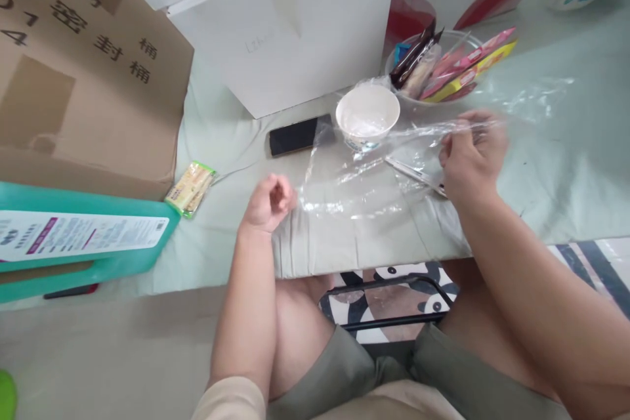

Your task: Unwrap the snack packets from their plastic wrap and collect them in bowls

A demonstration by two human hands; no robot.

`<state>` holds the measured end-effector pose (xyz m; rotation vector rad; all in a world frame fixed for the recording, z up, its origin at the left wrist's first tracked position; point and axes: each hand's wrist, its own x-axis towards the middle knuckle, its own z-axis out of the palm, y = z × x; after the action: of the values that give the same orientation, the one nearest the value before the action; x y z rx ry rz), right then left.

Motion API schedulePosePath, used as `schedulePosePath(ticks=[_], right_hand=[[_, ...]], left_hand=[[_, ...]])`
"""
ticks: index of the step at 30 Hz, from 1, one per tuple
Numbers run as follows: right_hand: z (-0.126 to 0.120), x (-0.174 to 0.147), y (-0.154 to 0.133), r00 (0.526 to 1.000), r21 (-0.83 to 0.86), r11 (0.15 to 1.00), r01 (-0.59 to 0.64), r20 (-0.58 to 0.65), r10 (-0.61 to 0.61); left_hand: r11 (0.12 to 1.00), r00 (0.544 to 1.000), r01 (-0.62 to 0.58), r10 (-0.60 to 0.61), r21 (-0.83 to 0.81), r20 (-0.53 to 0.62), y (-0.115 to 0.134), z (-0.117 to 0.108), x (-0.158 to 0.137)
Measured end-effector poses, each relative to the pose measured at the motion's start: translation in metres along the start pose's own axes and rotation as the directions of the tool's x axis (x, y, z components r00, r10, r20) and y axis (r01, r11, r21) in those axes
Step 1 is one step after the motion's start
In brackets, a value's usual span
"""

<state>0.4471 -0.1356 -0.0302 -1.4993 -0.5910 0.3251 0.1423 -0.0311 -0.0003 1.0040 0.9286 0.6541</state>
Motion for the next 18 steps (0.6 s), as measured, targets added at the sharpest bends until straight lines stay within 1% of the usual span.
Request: schedulePosePath(ticks=[1, 2, 3, 4, 6, 7, 8, 9, 12, 15, 18], right_hand=[[0.001, -0.002, -0.003, 1.000, 0.014, 1.000, -0.014, 0.010, 0.014], [0.001, -0.004, -0.006, 0.999, 0.021, 0.999, -0.027, 0.045, 0.026], [0.001, -0.006, -0.009, 0.995, 0.019, 0.999, -0.037, 0.099, 0.034], [0.000, -0.008, -0.010, 0.990, 0.013, 0.999, -0.041, 0.133, 0.039], [-0.002, -0.012, -0.012, 0.985, -0.011, 0.999, -0.049, 0.163, 0.050], [-0.003, -0.013, -0.012, 0.983, -0.028, 0.998, -0.051, 0.173, 0.055], [-0.005, -0.013, -0.012, 0.981, -0.050, 0.998, -0.049, 0.184, 0.057], [-0.007, -0.014, -0.012, 0.978, -0.075, 0.996, -0.043, 0.198, 0.057], [-0.012, -0.013, -0.013, 0.972, -0.158, 0.987, -0.016, 0.231, 0.052], [-0.017, -0.010, -0.011, 0.977, -0.164, 0.986, 0.028, 0.211, 0.007], [-0.019, -0.005, -0.003, 0.986, -0.098, 0.993, 0.065, 0.162, -0.048]], left_hand=[[0.998, 1.000, -0.014, 0.013, -0.055, -0.024, 0.001, 0.001, 0.003], [0.996, 1.000, -0.009, 0.008, -0.085, -0.017, 0.001, 0.002, 0.006], [0.996, 0.999, 0.020, -0.018, -0.089, 0.028, 0.001, 0.005, 0.009], [0.995, 0.993, 0.069, -0.062, -0.068, 0.099, 0.000, 0.008, 0.011], [0.986, 0.960, 0.168, -0.167, 0.015, 0.223, -0.002, 0.015, 0.014], [0.979, 0.948, 0.193, -0.202, 0.060, 0.245, -0.004, 0.020, 0.015], [0.975, 0.948, 0.198, -0.216, 0.100, 0.235, -0.005, 0.024, 0.015], [0.973, 0.956, 0.188, -0.213, 0.135, 0.200, -0.006, 0.028, 0.016], [0.973, 0.990, 0.118, -0.130, 0.199, 0.048, -0.007, 0.036, 0.019], [0.984, 0.998, 0.029, -0.020, 0.175, -0.055, -0.005, 0.036, 0.023], [0.994, 0.994, -0.058, 0.066, 0.089, -0.083, -0.001, 0.032, 0.022]])
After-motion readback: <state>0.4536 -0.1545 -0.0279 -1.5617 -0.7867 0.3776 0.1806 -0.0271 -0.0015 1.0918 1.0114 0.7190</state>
